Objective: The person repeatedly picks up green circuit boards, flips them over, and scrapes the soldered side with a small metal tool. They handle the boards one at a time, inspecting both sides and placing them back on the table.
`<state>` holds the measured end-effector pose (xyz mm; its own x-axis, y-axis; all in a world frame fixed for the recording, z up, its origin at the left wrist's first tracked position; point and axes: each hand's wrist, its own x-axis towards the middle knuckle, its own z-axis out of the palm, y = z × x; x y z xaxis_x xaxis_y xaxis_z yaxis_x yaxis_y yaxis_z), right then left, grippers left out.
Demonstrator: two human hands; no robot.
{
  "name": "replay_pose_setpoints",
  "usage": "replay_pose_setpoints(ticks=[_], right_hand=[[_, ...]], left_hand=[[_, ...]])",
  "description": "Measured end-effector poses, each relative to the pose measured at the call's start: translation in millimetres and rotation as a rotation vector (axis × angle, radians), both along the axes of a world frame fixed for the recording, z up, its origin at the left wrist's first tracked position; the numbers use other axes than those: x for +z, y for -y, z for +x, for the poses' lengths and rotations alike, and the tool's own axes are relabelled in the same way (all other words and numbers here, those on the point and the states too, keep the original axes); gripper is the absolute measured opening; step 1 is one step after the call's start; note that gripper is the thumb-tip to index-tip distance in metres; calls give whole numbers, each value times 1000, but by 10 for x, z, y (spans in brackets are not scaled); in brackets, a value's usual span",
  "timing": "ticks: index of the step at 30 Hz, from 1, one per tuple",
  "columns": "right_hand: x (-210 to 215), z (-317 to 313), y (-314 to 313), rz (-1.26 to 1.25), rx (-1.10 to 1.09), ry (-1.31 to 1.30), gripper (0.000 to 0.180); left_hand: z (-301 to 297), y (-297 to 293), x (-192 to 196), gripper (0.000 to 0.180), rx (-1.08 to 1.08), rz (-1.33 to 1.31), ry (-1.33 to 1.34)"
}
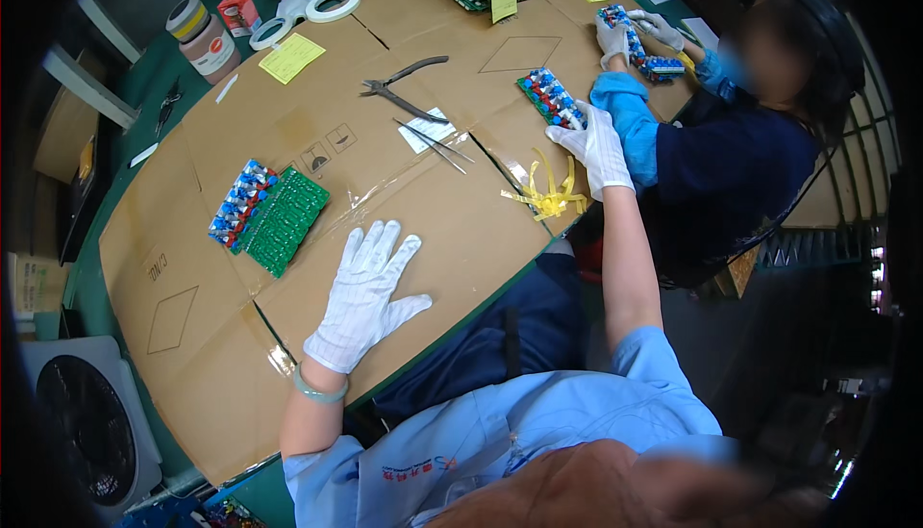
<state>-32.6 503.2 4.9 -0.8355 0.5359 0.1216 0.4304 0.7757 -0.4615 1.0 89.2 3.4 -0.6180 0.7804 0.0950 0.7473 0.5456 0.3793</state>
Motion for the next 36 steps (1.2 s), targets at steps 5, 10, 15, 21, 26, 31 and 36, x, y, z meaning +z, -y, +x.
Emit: replay_pose_setpoints(ticks=[5,10,15,21,26,31,36], right_hand=[[-289,-7,-236,82,103,-171,71],[-194,87,-169,172,309,-315,57],[305,281,524,-12,397,-283,46],[283,669,1358,-421,735,-140,51],[23,869,1501,-499,878,-80,64],[48,1012,1499,-633,423,-29,63],[-75,1060,1482,-627,463,-64,56]], left_hand=[[-3,-36,21,76,-9,28,3],[-14,-19,7,72,-25,78,-2],[-36,46,16,64,32,277,115],[98,-4,56,54,412,715,644],[63,76,-30,38,482,503,338],[83,81,42,47,477,423,277],[74,145,-38,43,494,314,202]])
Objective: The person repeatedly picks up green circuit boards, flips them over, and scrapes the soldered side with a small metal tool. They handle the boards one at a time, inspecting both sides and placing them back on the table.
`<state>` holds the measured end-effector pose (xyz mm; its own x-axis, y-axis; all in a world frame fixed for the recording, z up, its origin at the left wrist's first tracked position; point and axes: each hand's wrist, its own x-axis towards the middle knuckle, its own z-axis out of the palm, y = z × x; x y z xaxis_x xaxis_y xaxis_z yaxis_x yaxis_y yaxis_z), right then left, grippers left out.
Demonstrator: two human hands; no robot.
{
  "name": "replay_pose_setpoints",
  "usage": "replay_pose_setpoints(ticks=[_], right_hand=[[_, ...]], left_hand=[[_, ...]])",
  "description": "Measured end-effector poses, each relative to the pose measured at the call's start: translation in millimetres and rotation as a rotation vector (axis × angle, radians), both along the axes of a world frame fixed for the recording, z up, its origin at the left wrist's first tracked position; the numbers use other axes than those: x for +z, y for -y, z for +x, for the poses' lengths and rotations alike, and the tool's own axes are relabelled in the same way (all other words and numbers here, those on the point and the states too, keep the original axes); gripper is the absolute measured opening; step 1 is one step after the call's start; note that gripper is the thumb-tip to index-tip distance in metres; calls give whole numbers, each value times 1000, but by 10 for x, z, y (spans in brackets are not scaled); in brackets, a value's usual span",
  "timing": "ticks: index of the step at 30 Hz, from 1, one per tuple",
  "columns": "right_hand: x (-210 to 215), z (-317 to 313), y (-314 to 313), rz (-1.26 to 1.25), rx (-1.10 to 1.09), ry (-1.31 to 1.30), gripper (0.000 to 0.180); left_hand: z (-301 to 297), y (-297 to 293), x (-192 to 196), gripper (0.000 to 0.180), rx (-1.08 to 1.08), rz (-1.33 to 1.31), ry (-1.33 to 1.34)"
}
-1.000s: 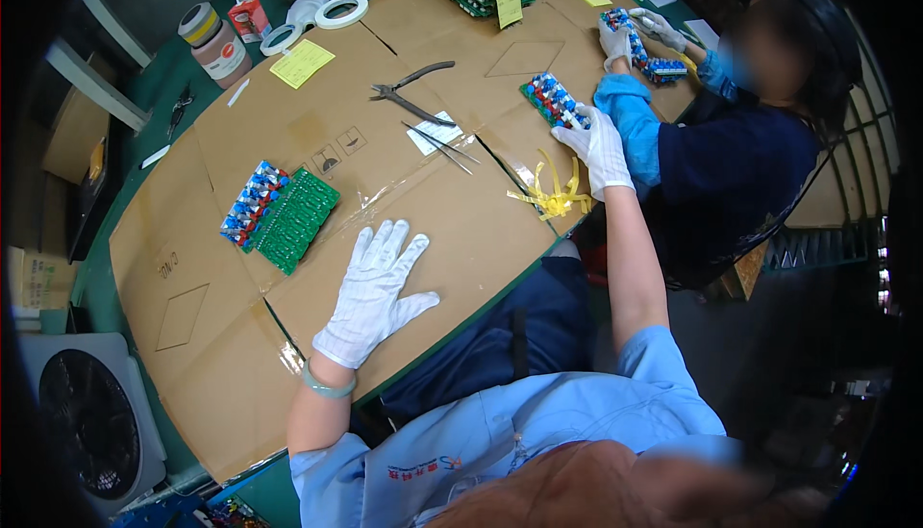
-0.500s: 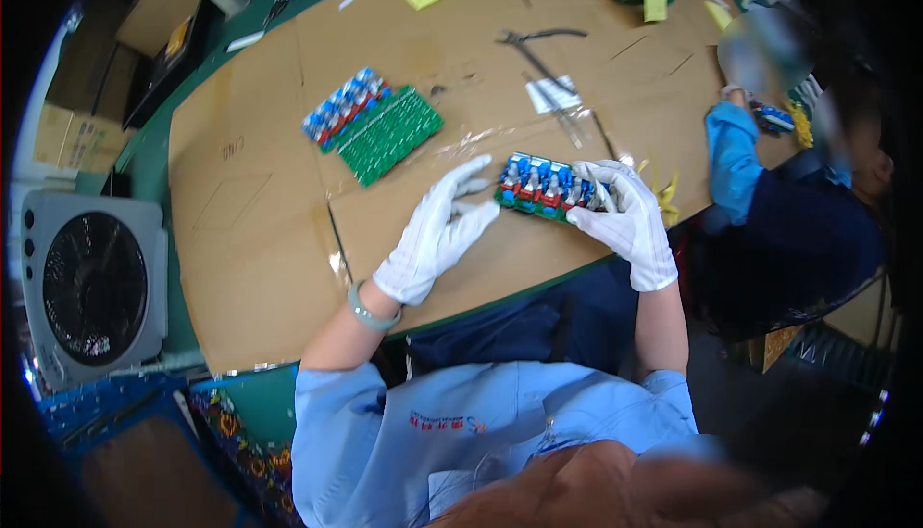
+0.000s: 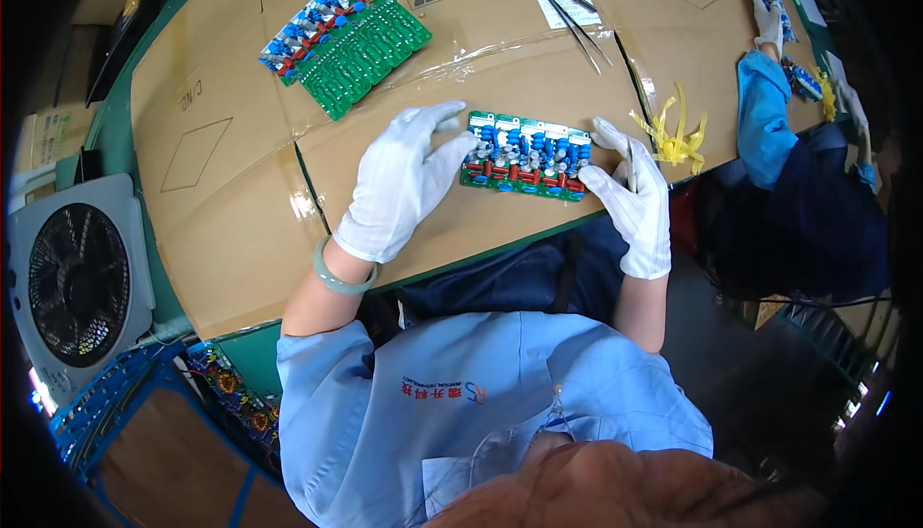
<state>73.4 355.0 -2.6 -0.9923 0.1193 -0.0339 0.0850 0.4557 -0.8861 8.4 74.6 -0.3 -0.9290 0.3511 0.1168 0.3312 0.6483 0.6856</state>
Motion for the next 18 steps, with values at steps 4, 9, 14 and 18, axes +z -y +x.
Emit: replay_pose_setpoints(ticks=[4,9,14,18], right_hand=[[-34,24,-22,-170,-54,92,56],[3,72,91,-459,-139,113,55],[40,30,141,-679,-218,78,48],[-9,38,137,-582,-204,55,47]], left_hand=[[-52,111,81,39,-36,170,345],[-149,107,285,36,81,409,922],[-152,140,193,33,149,698,948],[-113,98,195,29,178,674,917]])
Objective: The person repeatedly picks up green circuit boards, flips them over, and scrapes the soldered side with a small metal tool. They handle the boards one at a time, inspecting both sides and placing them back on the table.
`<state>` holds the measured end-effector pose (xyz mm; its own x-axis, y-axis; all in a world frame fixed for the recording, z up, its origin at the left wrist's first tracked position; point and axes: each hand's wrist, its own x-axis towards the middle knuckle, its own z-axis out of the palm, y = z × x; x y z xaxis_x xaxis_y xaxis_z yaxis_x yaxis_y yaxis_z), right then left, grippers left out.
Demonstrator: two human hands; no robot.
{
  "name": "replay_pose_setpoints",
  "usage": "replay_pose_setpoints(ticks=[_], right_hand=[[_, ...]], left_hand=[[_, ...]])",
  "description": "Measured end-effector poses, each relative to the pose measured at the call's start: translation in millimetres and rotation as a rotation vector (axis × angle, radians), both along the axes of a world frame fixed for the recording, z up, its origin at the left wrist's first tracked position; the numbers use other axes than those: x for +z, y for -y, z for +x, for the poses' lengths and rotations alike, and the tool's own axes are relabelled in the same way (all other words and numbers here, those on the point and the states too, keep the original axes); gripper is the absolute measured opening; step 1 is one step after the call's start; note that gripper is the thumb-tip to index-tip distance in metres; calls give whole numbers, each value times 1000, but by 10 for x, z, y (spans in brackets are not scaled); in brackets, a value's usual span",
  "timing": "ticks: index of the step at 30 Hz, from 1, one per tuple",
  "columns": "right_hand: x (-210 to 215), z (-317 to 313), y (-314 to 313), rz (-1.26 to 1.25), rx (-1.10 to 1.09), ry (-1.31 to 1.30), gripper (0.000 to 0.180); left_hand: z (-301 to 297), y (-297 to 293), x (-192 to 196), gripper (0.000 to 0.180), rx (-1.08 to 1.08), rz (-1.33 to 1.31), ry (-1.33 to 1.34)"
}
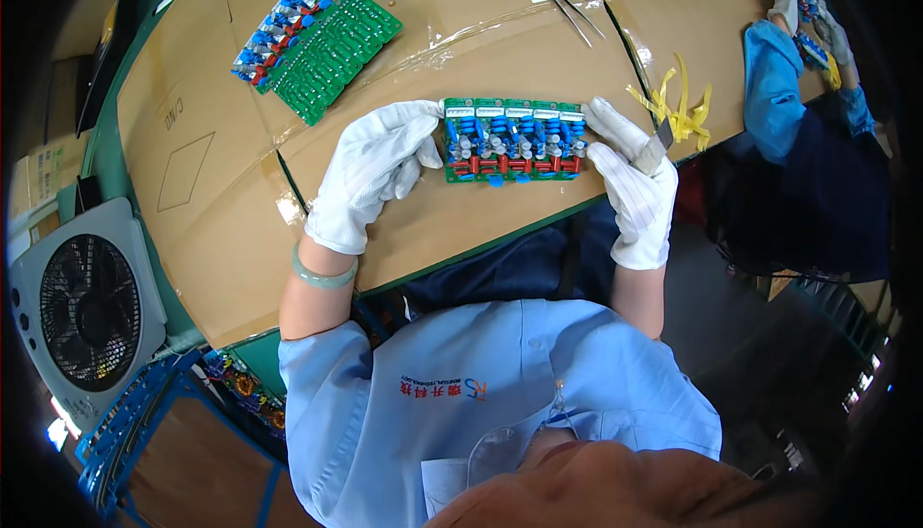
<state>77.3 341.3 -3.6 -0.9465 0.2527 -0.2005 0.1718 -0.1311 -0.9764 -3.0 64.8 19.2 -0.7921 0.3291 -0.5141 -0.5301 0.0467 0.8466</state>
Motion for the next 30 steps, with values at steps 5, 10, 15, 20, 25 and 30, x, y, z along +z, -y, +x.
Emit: replay_pose_setpoints(ticks=[5,10,15,20,25,30], right_hand=[[-75,6,14,30,3,-107,44],[-113,46,-66,95,39,-83,43],[-104,33,-41,64,-37,-66,45],[-103,16,9,131,3,-20,44],[-127,26,-4,195,84,-61,43],[-138,26,6,191,73,-85,42]], left_hand=[[-16,-21,-36,32,2,77,58],[28,-164,4,45,-40,-11,-42],[35,-142,-183,51,-35,6,-93],[48,-132,-199,50,-36,36,-117],[41,-128,-146,52,-67,-18,-116],[27,-121,-159,55,-84,-50,-130]])
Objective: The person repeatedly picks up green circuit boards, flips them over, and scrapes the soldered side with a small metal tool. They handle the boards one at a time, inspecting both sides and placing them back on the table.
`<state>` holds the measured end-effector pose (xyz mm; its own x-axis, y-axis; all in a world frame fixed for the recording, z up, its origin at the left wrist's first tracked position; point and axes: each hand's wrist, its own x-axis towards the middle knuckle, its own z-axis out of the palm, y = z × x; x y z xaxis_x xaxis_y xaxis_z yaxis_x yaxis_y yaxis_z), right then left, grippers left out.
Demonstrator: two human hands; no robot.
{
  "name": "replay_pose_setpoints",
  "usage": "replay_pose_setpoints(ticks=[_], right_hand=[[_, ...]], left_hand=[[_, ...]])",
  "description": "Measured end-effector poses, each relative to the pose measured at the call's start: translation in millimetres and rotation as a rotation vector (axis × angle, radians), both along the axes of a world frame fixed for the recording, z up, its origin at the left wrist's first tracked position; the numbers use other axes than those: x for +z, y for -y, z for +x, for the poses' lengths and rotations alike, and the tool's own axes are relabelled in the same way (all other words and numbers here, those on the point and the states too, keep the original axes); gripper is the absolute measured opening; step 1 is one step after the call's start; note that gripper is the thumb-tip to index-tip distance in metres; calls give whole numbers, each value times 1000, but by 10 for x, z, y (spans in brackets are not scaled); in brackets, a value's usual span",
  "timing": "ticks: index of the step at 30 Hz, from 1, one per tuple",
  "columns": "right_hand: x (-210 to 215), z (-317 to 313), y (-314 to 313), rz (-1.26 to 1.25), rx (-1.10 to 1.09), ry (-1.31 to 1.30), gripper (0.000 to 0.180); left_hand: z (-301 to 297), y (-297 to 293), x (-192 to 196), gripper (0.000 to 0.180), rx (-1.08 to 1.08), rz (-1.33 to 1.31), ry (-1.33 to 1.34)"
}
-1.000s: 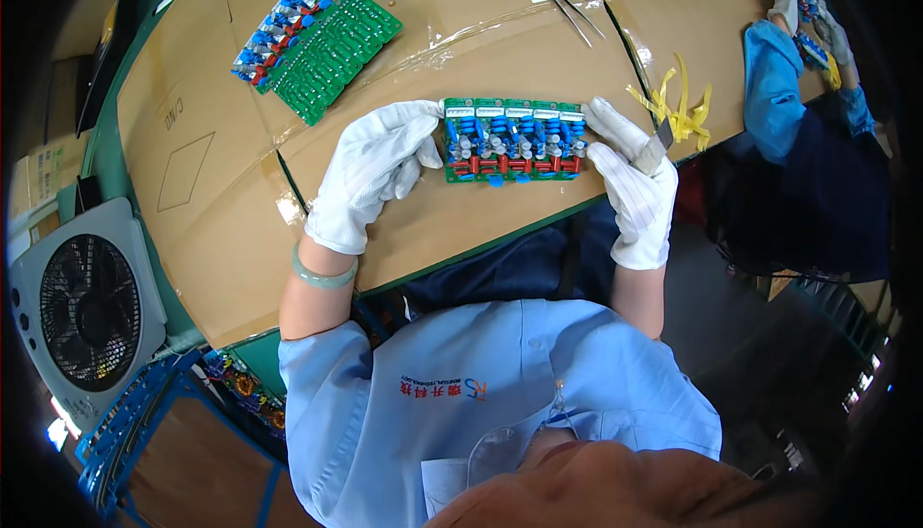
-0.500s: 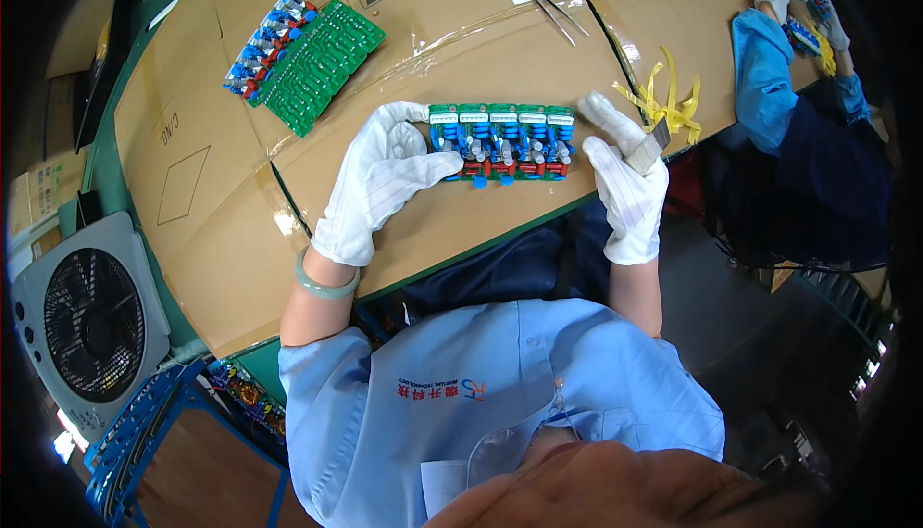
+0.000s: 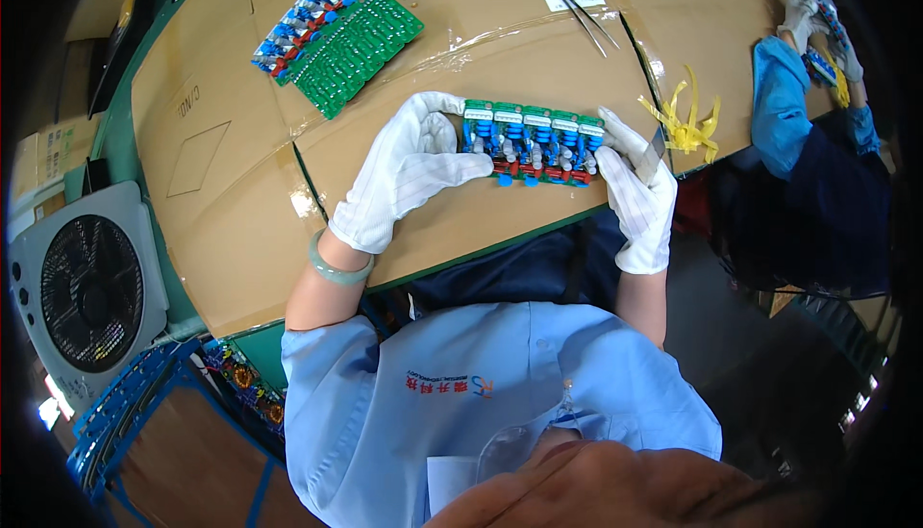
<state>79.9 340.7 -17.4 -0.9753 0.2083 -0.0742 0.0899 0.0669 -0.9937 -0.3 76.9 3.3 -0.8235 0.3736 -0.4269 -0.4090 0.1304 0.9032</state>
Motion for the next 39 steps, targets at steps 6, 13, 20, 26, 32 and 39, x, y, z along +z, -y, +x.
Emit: replay_pose_setpoints(ticks=[6,13,20,26,32,39], right_hand=[[-4,17,-9,-49,-11,29,41],[-12,10,4,-51,-36,-12,40],[28,33,22,-2,-17,-34,41],[33,18,60,-34,-32,-59,42],[13,28,27,-11,-28,-36,42],[-6,17,9,-4,-28,-16,42]], left_hand=[[-37,31,81,58,-47,65,32],[-32,55,65,56,-69,134,6],[11,-50,169,38,30,-20,-13],[58,-84,91,37,83,-20,-107],[9,14,91,33,40,15,-28],[39,-5,130,30,56,26,-35]])
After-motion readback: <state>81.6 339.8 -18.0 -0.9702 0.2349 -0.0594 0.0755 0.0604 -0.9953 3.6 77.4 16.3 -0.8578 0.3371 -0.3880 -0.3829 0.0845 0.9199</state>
